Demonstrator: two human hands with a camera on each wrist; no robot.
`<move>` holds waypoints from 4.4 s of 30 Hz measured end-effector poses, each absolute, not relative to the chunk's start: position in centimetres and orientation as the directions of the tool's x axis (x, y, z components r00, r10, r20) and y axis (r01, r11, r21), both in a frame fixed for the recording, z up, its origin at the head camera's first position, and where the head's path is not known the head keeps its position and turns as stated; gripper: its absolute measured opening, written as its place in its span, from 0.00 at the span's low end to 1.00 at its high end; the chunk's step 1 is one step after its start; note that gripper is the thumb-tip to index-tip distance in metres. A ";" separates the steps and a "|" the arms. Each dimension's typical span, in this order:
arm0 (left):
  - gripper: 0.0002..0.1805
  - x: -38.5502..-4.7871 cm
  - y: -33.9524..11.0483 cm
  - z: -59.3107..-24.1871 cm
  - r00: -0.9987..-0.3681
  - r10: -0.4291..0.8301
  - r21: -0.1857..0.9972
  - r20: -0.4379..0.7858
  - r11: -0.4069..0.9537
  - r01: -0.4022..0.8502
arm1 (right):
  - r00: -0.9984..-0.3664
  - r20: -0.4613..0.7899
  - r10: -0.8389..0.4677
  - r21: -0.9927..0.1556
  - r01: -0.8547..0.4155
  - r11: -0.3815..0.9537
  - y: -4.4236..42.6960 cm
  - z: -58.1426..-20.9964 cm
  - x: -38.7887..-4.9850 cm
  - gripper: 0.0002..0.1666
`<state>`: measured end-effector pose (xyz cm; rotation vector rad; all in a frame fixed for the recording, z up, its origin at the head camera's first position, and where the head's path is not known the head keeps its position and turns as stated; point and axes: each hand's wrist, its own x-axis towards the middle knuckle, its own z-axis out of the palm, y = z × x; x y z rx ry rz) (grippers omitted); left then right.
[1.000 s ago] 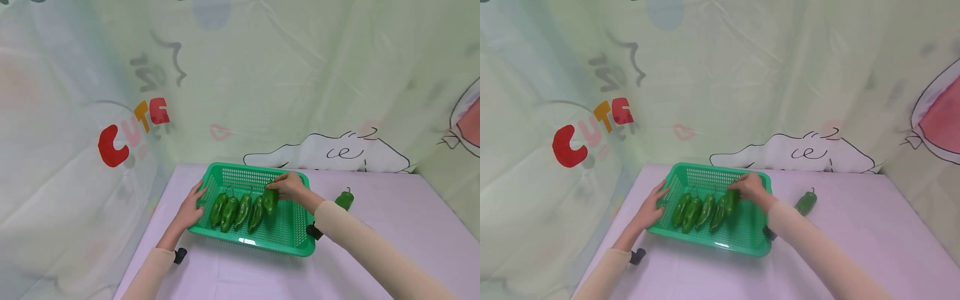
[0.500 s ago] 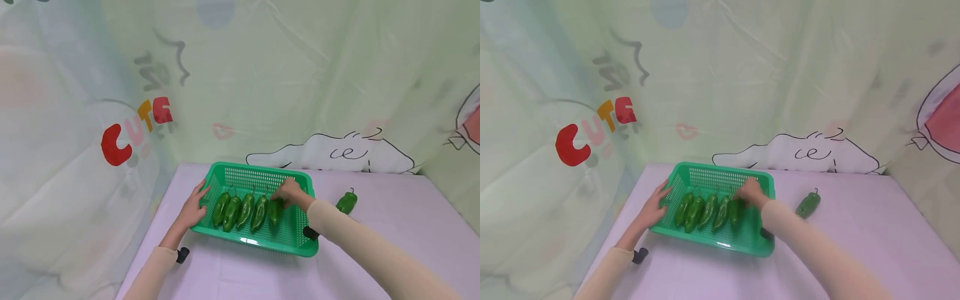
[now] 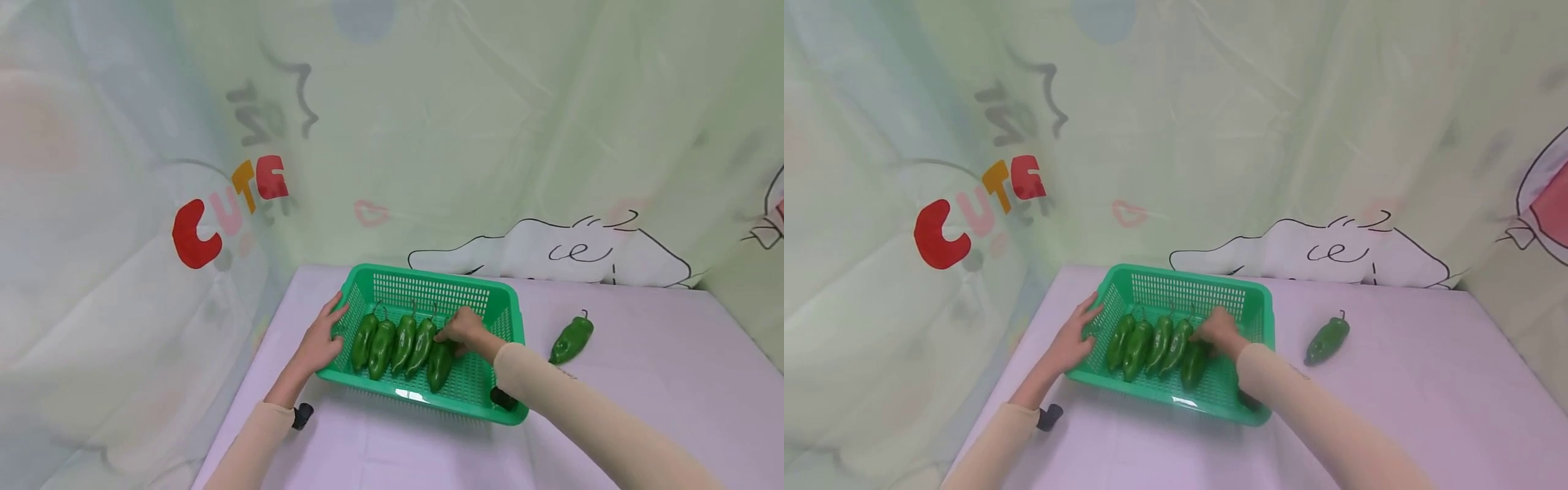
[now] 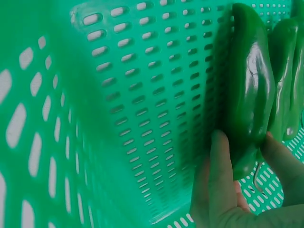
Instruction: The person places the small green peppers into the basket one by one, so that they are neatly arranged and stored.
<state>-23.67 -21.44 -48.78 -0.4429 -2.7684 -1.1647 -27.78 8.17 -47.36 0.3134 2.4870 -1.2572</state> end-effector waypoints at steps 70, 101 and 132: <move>0.39 -23.6 -21.7 -48.6 -0.947 0.233 0.681 0.220 0.659 0.320 | -0.794 -0.382 0.473 -0.756 0.563 0.334 28.3 -45.6 -26.6 0.37; 0.39 -23.5 -21.6 -48.9 -0.942 0.235 0.679 0.238 0.654 0.334 | -0.851 -0.297 0.433 -0.743 0.491 0.456 27.4 -48.8 -26.1 0.38; 0.39 -23.1 -21.6 -48.4 -0.947 0.234 0.694 0.221 0.644 0.321 | -0.948 -0.237 0.212 -0.886 0.301 0.353 18.5 -37.3 -26.3 0.31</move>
